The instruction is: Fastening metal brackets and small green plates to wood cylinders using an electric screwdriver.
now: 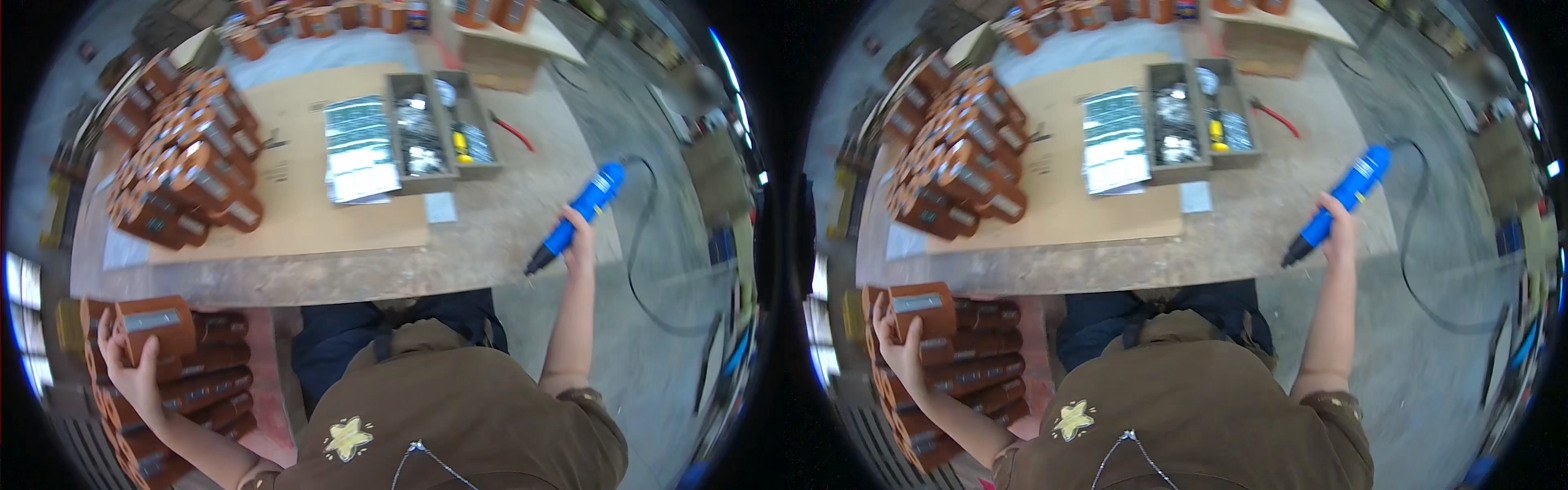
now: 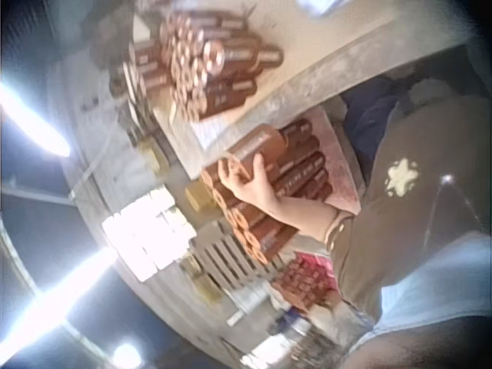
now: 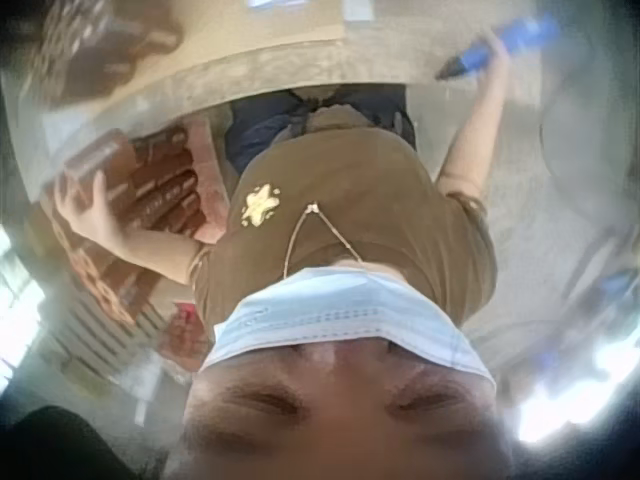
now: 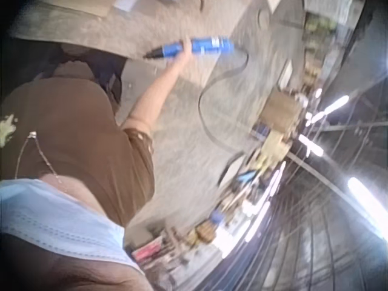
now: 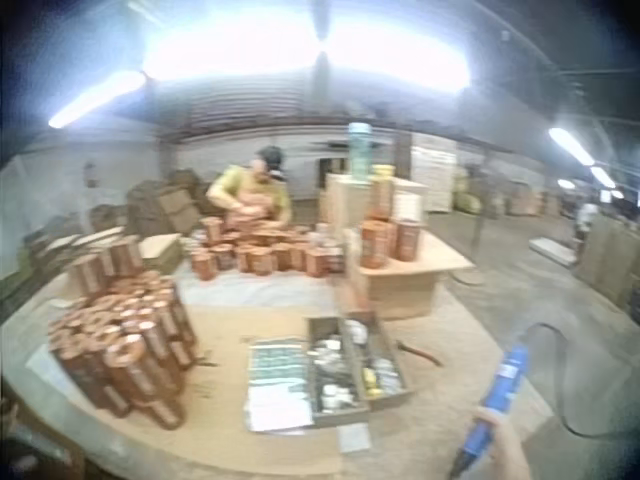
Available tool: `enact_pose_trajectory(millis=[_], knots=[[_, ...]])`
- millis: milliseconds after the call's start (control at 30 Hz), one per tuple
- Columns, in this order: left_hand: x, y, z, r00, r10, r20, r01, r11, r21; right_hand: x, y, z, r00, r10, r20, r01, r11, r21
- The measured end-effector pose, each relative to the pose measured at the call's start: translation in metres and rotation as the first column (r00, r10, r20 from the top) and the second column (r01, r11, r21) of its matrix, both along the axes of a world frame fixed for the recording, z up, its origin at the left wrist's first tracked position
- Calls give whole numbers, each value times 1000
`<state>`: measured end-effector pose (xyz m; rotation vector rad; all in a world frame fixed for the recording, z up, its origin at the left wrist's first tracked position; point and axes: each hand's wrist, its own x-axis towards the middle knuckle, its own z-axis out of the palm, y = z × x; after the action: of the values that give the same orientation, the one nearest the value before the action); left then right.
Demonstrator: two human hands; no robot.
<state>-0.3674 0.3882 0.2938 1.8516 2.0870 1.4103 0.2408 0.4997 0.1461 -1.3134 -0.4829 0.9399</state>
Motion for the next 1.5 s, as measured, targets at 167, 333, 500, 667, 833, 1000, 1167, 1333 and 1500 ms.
enact_pose_trajectory(millis=[167,333,500,667,833,1000,1167,1333,1500], knots=[[102,62,-19,886,-460,63,462,862,-207,24,5,-25,971,-20,238,50,991,-120],[187,106,-61,616,-757,218,783,555,-281,34,27,-68,946,-1,325,75,974,-214],[249,130,-101,560,-752,349,814,418,-404,16,50,-71,812,92,576,127,936,-329],[278,151,-133,538,-666,516,829,306,-469,23,72,-100,666,195,720,208,878,-430],[281,164,-159,524,-570,633,851,328,-410,26,66,-86,683,254,685,98,897,-431],[285,165,-193,552,-614,565,824,508,-253,41,66,-88,695,298,654,52,887,-459],[285,147,-197,626,-613,483,760,618,-200,28,71,-30,430,413,803,131,851,-508],[288,136,-205,659,-571,490,705,696,-137,-67,100,38,526,229,819,-380,925,-15],[283,158,-201,419,-366,831,739,670,-77,-167,135,29,261,473,841,-613,755,-234]])
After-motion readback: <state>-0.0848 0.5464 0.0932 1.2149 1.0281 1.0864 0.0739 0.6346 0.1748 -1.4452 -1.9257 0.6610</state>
